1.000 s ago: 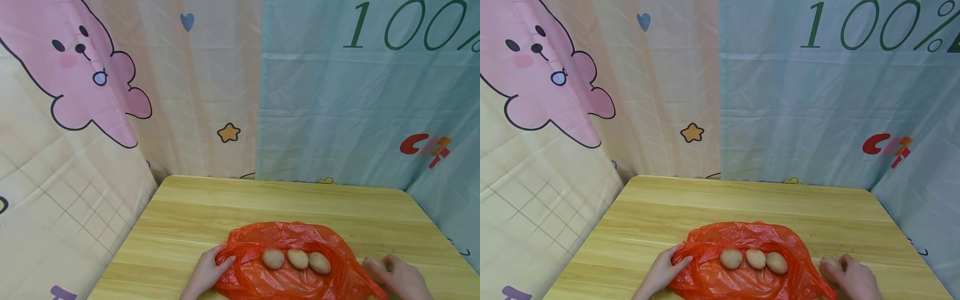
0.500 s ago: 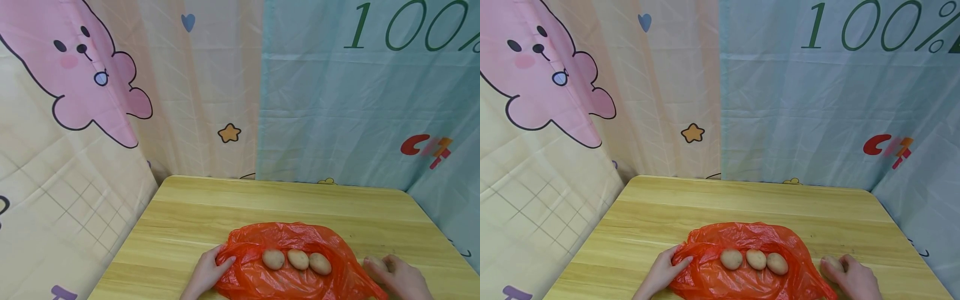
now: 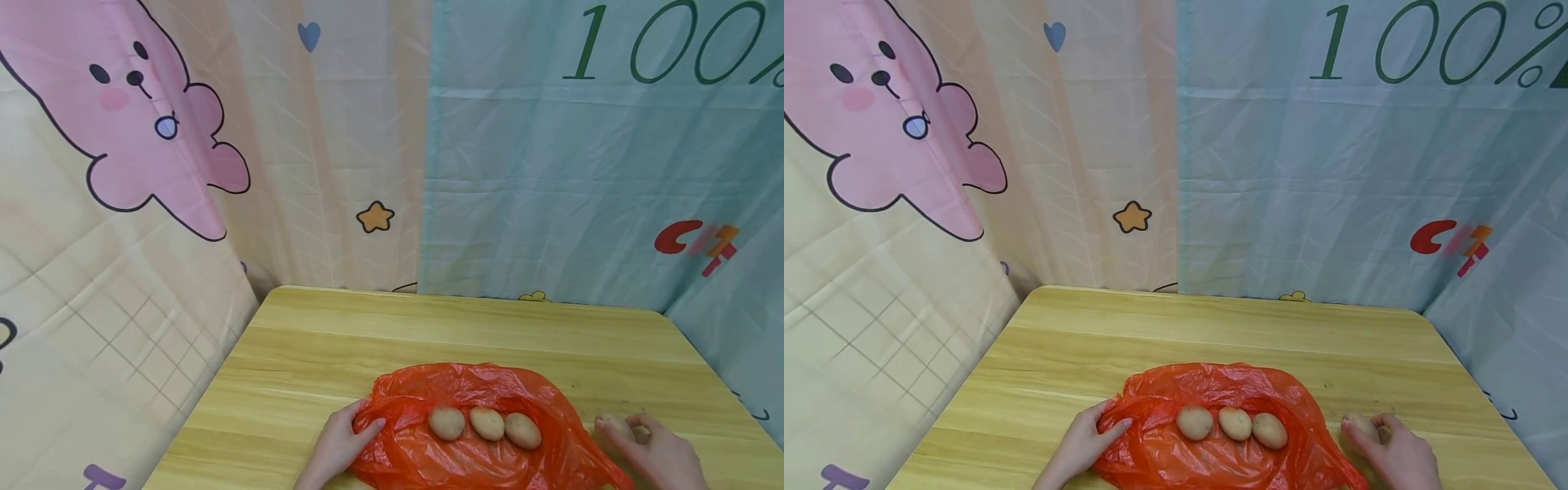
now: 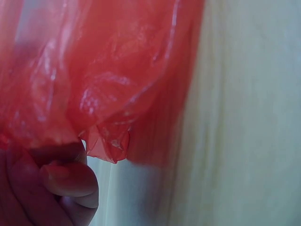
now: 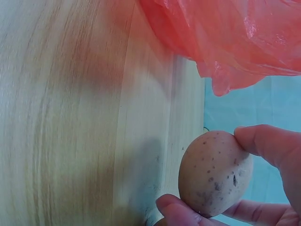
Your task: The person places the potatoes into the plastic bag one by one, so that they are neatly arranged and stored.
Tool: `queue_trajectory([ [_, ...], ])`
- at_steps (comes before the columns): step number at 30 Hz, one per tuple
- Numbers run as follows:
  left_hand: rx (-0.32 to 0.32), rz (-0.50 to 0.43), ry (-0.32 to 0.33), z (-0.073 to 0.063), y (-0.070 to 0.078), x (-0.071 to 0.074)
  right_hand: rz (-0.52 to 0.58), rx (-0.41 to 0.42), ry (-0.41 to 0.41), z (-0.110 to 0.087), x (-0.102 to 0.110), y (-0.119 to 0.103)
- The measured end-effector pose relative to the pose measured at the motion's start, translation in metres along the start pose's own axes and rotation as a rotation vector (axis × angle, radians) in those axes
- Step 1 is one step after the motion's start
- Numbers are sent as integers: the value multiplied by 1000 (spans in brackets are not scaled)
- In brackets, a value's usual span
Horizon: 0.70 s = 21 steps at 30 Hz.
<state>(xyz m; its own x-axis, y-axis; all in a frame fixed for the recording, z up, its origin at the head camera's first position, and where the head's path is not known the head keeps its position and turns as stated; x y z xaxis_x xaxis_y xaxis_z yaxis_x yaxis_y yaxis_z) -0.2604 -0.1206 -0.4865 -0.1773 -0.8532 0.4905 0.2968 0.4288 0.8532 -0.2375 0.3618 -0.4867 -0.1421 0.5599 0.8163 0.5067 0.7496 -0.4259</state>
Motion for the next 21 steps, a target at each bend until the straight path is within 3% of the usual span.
queue_trajectory([
  [11,3,10,-4,1,-1,0,48,-30,99,3,7,4],
  [21,12,0,-5,0,-1,0,83,-50,111,3,12,7],
])
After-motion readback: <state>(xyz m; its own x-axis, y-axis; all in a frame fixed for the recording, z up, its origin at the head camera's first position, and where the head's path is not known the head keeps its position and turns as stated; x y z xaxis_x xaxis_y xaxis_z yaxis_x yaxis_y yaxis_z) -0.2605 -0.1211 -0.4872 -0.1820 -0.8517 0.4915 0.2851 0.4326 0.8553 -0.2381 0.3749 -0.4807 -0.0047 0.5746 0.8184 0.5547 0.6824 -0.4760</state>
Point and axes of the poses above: each hand's wrist, its own z-axis towards the middle knuckle, its own x-axis out of the back of the hand, y = z × x, the point moved 10 cm from there along z, towards the middle knuckle, and after that the axes turned 9 degrees about -x, right-handed, at the moved point
